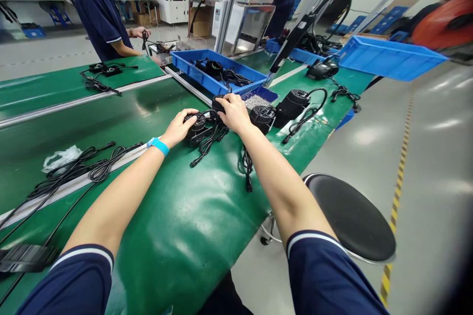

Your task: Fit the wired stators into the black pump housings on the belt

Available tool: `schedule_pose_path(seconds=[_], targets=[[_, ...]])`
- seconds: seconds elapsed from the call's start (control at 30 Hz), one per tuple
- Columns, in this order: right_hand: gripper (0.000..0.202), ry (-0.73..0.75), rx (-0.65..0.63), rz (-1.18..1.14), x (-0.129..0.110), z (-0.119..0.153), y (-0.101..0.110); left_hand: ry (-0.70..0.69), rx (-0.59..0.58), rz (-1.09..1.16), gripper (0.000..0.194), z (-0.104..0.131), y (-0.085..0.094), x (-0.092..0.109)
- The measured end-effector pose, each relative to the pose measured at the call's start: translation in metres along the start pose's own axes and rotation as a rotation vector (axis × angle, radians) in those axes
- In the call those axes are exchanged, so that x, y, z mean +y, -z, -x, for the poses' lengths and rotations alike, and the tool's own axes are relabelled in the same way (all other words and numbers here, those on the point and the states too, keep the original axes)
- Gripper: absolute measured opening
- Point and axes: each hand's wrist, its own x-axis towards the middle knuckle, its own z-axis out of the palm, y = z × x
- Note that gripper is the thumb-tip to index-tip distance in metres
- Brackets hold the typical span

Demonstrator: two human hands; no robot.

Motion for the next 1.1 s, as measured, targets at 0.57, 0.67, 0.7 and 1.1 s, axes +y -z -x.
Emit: schedule_pose_path(seconds=[0.57,0.67,0.7,1.1], targets=[[0.05,-0.092,0.094,-0.042,-0.004,0.013,-0.001,-0.043,0.0,-0.094,0.038,0.005,0.003,0.011],[0.052,-0.093,0.099,-0.028,-0.001,0.013,-0.001,-0.044,0.001,-0.098,0.039,0.006,0.004,0.012],[0.052,-0.093,0.097,-0.022,-0.001,0.012,-0.001,-0.044,-0.001,-0.096,0.039,0.006,0.004,0.012],[0.046,-0.096,0.114,-0.05,-0.004,0.005,0.004,-0.033,0.012,-0.038,0.037,0.011,0.01,0.01]])
